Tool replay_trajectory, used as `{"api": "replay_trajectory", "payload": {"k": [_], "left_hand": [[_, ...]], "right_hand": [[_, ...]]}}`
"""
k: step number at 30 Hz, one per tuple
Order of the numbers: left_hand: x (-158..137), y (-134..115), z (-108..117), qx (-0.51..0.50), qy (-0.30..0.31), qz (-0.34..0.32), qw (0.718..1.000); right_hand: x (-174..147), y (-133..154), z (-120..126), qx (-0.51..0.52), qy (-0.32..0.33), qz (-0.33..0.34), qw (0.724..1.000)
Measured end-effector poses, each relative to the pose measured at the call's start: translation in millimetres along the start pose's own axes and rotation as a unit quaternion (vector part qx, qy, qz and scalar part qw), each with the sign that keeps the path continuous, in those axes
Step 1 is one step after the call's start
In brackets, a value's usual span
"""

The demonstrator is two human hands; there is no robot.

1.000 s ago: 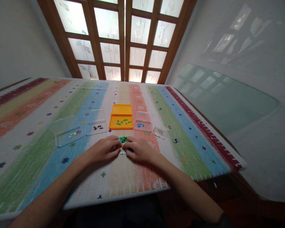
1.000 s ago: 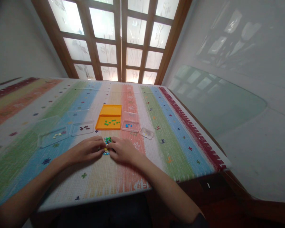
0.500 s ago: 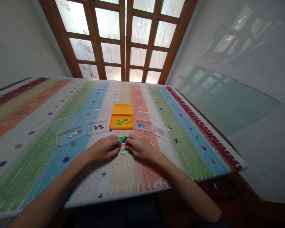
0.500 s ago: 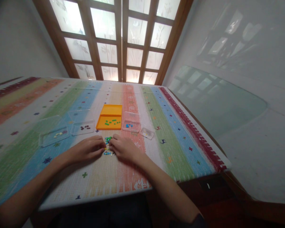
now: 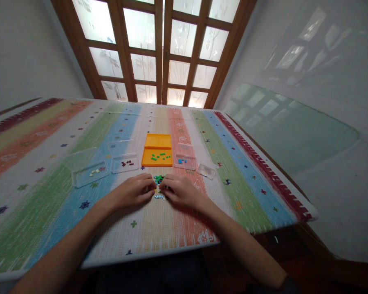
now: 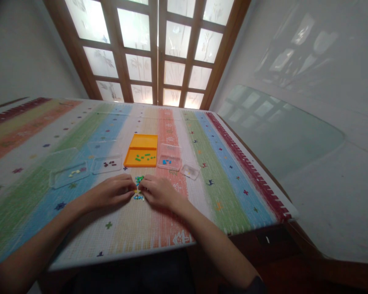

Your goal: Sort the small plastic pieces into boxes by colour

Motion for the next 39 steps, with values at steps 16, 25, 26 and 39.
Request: {"api": "replay_trajectory", "payload": {"k": [16,25,26,39], "left_hand": [[0.9,-0.4,-2.7,-0.001,0.004,-0.013,1.000],[2.5,-3.8,-4.9,0.031,-0.008,-0.038,0.999],[2.8,-3.6,-5.2,0.037,-0.009,-0.038,0.999],[3.6,-7.1,-9.9,0.132,-0.037,-0.062,0.989]], "right_hand": [[-2.2,-4.8,0.8,0.029,-0.018,-0.021,0.999],[-3.7,-5.3,2.3,0.019,-0.042,-0.006,0.999],[-3.9,-5.5,2.8,0.017,-0.043,-0.006,0.999],[-5.5,-8.6,6.6,-0.001,-0.040,-0.008,0.999]]}}
Point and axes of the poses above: each hand's wrist, its own x-axis towards the middle knuckle, its own z-axis out of the back of the hand, y = z × x, the point moved 10 cm from there along x, towards the middle knuckle, and after that the axes turned 13 degrees about -x, right-handed, at the moved point
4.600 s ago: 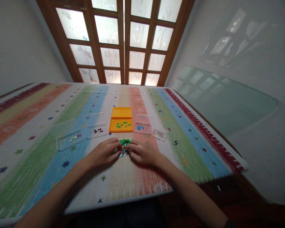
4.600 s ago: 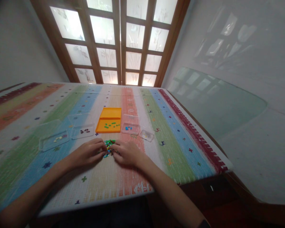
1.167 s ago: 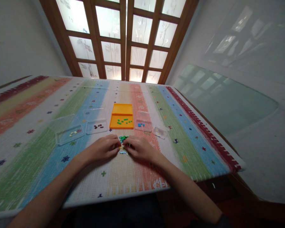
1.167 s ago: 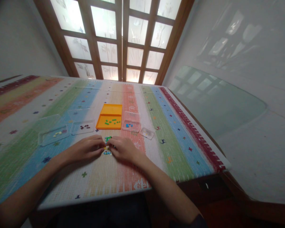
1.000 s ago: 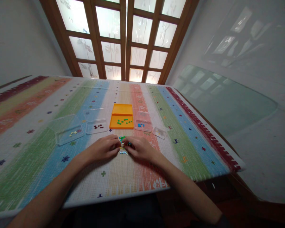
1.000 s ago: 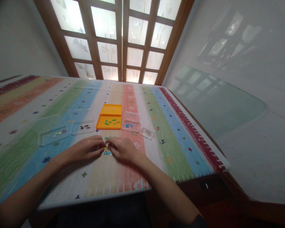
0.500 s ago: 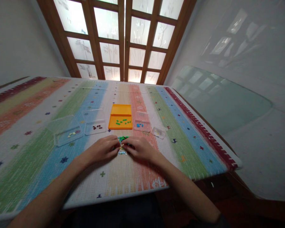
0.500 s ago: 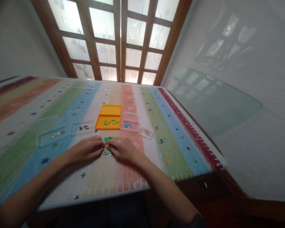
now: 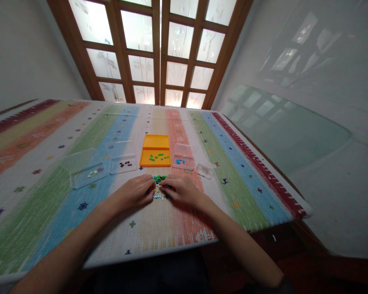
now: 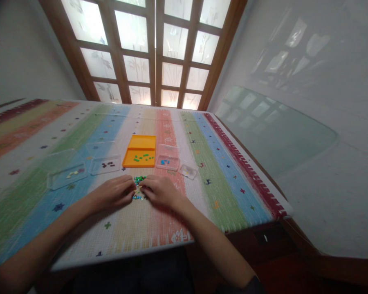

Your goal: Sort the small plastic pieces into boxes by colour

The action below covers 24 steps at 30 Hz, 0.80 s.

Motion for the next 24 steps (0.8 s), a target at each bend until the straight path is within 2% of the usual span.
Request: {"api": "replay_trajectory", "payload": {"k": [10,16,20,24], "left_hand": [[-2,1,-3,0.015,0.001,-0.012,1.000],[-1,1,-1,0.003,0.007,-0.002,1.000],[0,3,-1,-0.013,0.016,0.015,1.000],[0,4,-2,-0.023,0.027,0.030,0.999]], "right_hand": [[-1,-7,4,-0.015,0.005,-0.021,1.000],[-20,-29,34,-0.043,-0.053,-0.050,0.996],[-48,-58,62,-0.105,-0.101,-0.122,0.982],[-72,-86,74,-0.204,-0.092,-0.196,0.955]]}}
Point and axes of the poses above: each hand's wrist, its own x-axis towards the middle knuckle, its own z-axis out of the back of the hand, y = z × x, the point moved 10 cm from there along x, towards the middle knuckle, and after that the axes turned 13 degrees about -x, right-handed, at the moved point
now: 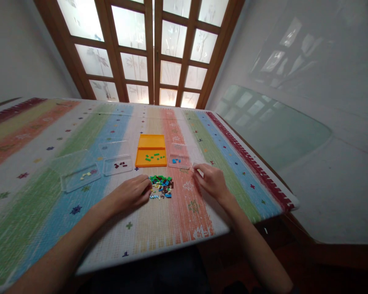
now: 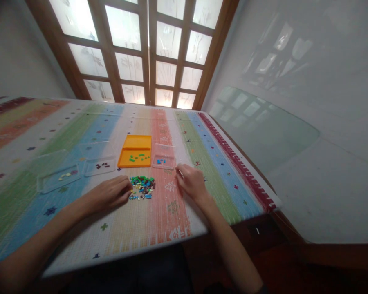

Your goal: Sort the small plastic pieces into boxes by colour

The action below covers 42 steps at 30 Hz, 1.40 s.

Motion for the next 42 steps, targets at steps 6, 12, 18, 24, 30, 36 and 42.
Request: {"api": "replay_trajectory", "payload": {"k": [6,12,18,24,30,36,42], "left_hand": [[0,1,0,0.002,0.001,-0.009,1.000],[-1,-1,2,-0.001,-0.011,-0.025,1.000],[-2,1,2,-0.003,-0.011,-0.022,1.000],[-3,3,5,-0.011,-0.013,-0.018,1.000],[-5,3,6,-0.041,-0.013,-0.013,0.999],[-8,4,11,-0.062,0.010,0.000,0.998],[-12,2,19,-0.064,0.010,0.015,0.998]], "right_hand": [[-3,-22,-15,-0.115,0.080,-0.061,0.988],[0,-26,-22,-0.144,0.124,-0.090,0.978],[-3,-14,-3,-0.108,0.085,-0.066,0.988],[3,54,12,0.080,0.027,0.068,0.994],[21,119,-20,0.095,0.117,0.151,0.977],[26,148,-26,0.111,0.157,0.199,0.961],[28,161,-30,0.110,0.179,0.221,0.952]]}}
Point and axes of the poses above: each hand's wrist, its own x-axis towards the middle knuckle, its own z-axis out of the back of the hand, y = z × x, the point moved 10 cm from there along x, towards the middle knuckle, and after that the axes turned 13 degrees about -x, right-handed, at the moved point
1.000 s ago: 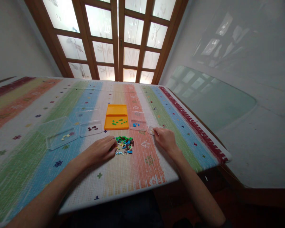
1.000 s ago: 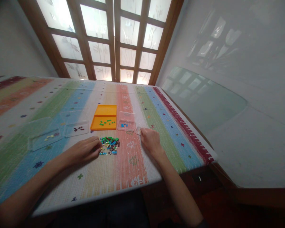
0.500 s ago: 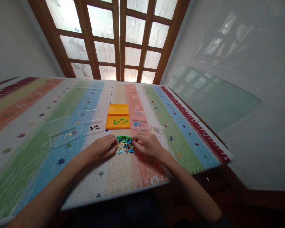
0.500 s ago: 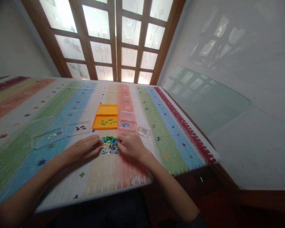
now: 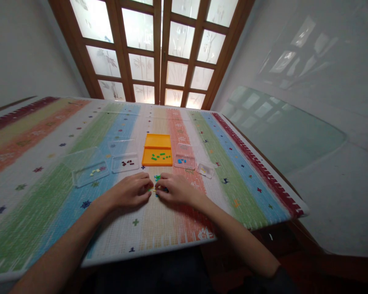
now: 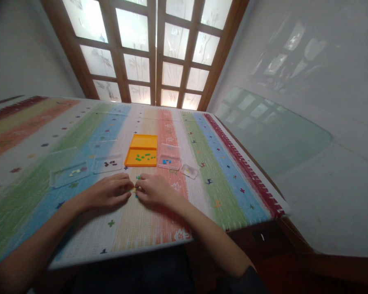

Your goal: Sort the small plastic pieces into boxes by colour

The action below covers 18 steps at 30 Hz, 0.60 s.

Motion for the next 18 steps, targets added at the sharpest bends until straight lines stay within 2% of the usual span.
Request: {"api": "replay_trajectory", "payload": {"k": [8,14,18], "left_hand": [[0,5,0,0.014,0.000,0.012,1.000],[1,10,1,0.020,-0.007,0.019,1.000],[2,11,1,0.022,-0.005,0.012,1.000]], "right_hand": [[8,4,-7,-0.009,0.031,-0.006,0.999],[11,2,-9,0.000,0.029,-0.047,0.998],[13,3,-10,-0.025,0.018,-0.050,0.998]]}}
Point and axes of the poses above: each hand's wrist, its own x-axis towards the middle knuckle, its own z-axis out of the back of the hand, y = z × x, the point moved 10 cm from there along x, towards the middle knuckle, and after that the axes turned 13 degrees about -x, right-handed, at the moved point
